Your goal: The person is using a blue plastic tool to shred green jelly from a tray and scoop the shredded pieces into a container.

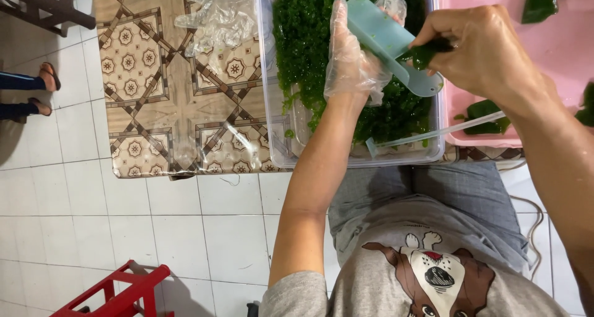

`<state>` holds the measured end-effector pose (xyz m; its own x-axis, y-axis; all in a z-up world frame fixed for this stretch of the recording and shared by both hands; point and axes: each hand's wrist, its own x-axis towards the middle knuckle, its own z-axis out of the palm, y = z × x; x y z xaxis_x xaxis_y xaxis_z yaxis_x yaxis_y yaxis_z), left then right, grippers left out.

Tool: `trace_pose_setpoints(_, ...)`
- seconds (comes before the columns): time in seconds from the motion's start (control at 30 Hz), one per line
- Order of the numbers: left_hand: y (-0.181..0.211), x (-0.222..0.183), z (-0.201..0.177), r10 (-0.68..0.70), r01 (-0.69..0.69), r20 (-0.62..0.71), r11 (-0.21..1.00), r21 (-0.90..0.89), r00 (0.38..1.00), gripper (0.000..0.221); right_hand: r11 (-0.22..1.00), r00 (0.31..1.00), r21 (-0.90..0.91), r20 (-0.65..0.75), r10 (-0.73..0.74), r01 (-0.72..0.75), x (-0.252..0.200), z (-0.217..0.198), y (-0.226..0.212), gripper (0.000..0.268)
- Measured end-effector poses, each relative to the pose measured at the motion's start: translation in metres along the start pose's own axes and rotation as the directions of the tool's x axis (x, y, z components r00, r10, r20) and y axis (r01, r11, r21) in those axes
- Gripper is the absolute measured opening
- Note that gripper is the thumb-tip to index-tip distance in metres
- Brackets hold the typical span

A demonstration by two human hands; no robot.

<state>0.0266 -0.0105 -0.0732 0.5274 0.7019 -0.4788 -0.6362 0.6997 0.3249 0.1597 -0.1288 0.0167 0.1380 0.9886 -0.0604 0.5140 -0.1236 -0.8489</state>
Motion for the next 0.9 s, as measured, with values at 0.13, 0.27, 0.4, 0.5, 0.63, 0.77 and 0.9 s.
trace_pose_setpoints(0.13,0.000,0.000,0.000,-0.010,0.011,0.015,1.000,-0.020,1.000,0.065,1.000,1.000,0.022,0.004,-0.005,0.005,0.003,-0.001,0.001,0.022)
trace_pose_setpoints(0.27,-0.004,0.014,-0.007,-0.002,0.000,-0.055,1.000,-0.022,0.998,0.068,0.997,0.997,0.036,0.032,0.065,-0.066,0.006,-0.002,-0.001,0.017)
trace_pose_setpoints(0.4,-0.001,0.004,-0.006,-0.025,0.024,0.011,0.999,0.026,1.000,0.066,0.999,1.000,0.037,0.020,0.017,-0.018,0.006,0.002,-0.002,0.020)
trace_pose_setpoints(0.5,0.001,0.005,-0.005,-0.007,0.010,-0.053,0.998,0.065,0.999,0.065,0.998,1.000,0.050,0.009,-0.027,0.026,0.007,-0.001,-0.005,0.020)
trace_pose_setpoints(0.63,0.000,0.008,-0.003,0.108,-0.097,-0.102,0.989,0.110,0.989,0.052,0.995,0.990,0.024,0.103,0.099,-0.102,-0.003,-0.020,-0.011,0.009)
trace_pose_setpoints(0.77,-0.001,0.002,-0.001,-0.062,0.110,0.308,0.984,-0.142,0.949,0.059,0.992,0.994,0.071,0.007,-0.109,0.108,-0.009,-0.038,0.027,0.011)
trace_pose_setpoints(0.9,0.008,0.004,-0.007,-0.092,0.109,0.126,0.984,-0.138,0.988,0.056,0.964,0.976,-0.174,-0.056,-0.212,0.199,-0.014,-0.043,0.119,0.020)
